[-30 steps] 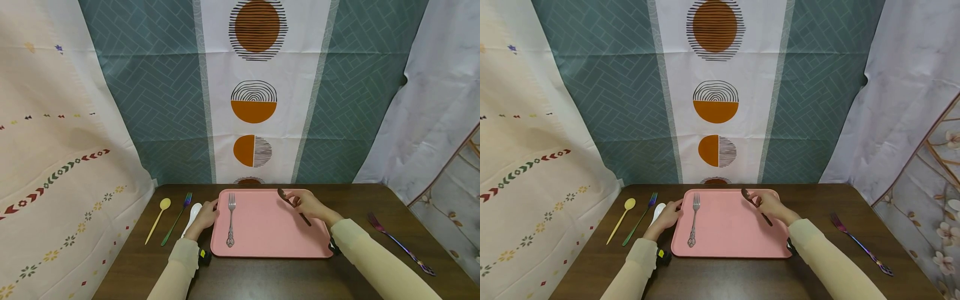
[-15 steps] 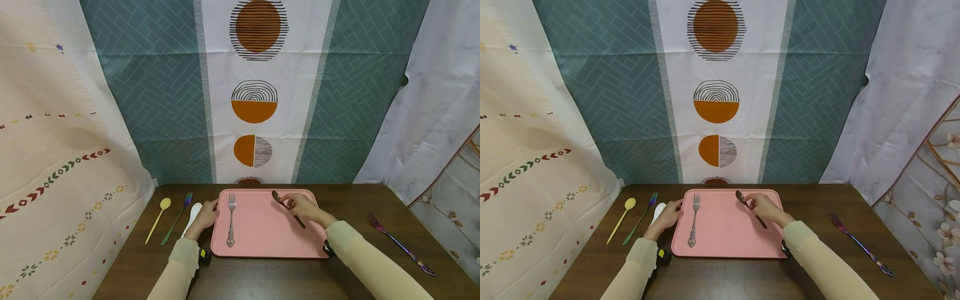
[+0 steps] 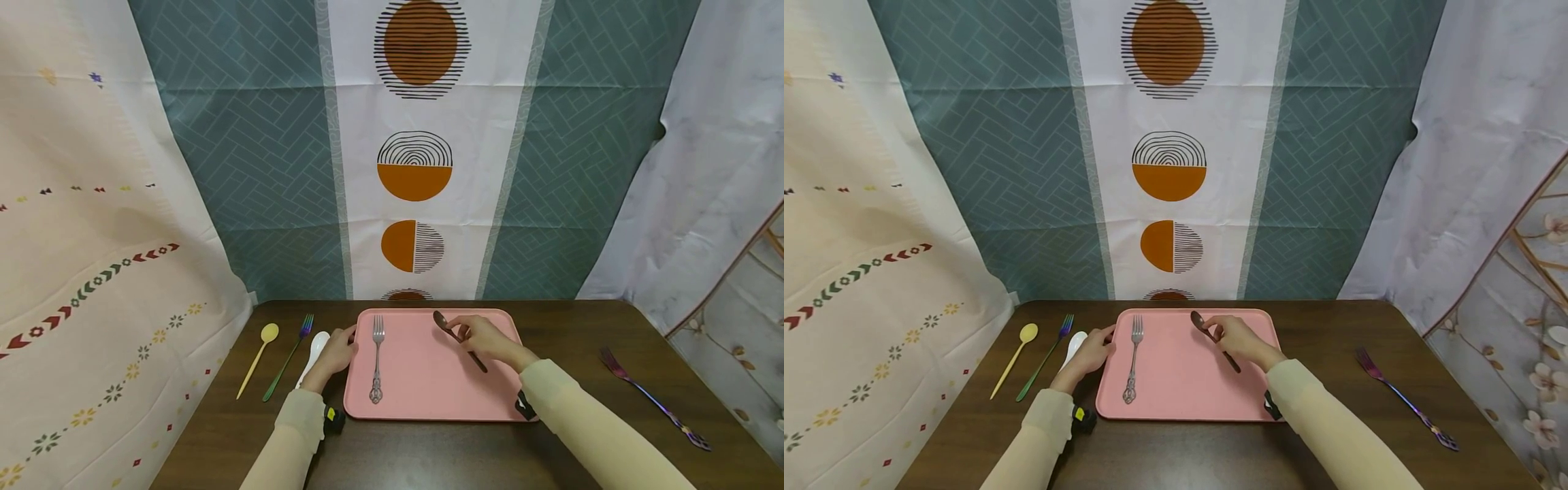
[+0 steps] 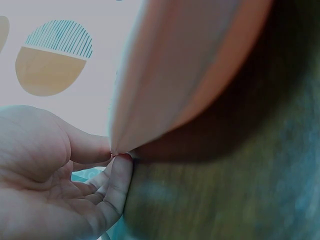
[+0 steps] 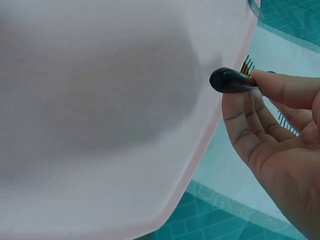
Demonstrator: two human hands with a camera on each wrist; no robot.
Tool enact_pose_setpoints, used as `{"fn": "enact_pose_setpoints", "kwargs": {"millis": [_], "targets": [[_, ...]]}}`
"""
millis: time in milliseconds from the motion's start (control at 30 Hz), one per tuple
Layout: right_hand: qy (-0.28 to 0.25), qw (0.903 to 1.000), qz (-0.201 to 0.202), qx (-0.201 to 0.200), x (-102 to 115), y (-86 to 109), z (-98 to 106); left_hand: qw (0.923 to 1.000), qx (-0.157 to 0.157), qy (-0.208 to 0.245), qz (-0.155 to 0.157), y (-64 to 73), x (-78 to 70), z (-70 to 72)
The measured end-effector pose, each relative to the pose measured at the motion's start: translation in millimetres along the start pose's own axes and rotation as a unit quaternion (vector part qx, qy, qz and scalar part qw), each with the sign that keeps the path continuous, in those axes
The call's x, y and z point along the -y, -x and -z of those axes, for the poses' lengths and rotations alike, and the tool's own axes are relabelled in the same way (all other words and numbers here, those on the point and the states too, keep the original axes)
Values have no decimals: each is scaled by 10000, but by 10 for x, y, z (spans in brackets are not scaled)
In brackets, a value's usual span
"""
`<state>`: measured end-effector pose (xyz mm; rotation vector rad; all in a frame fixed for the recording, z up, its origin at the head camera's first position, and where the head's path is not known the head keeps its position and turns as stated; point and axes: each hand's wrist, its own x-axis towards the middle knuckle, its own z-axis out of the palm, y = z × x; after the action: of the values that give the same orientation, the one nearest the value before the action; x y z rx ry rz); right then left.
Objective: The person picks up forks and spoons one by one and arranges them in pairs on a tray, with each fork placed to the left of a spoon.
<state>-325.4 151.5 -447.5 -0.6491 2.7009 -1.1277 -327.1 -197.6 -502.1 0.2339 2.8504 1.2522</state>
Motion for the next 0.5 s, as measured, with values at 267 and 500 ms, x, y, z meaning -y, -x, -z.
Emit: {"fn": "enact_pose_setpoints", "kwargs": {"millis": [267, 500], "targets": [[60, 9999, 56, 87, 56, -36, -55, 10000, -3, 18, -4, -1, -17, 1], [3, 9999, 6, 100, 130, -78, -110, 10000, 24, 8, 70, 2, -9, 11]]}}
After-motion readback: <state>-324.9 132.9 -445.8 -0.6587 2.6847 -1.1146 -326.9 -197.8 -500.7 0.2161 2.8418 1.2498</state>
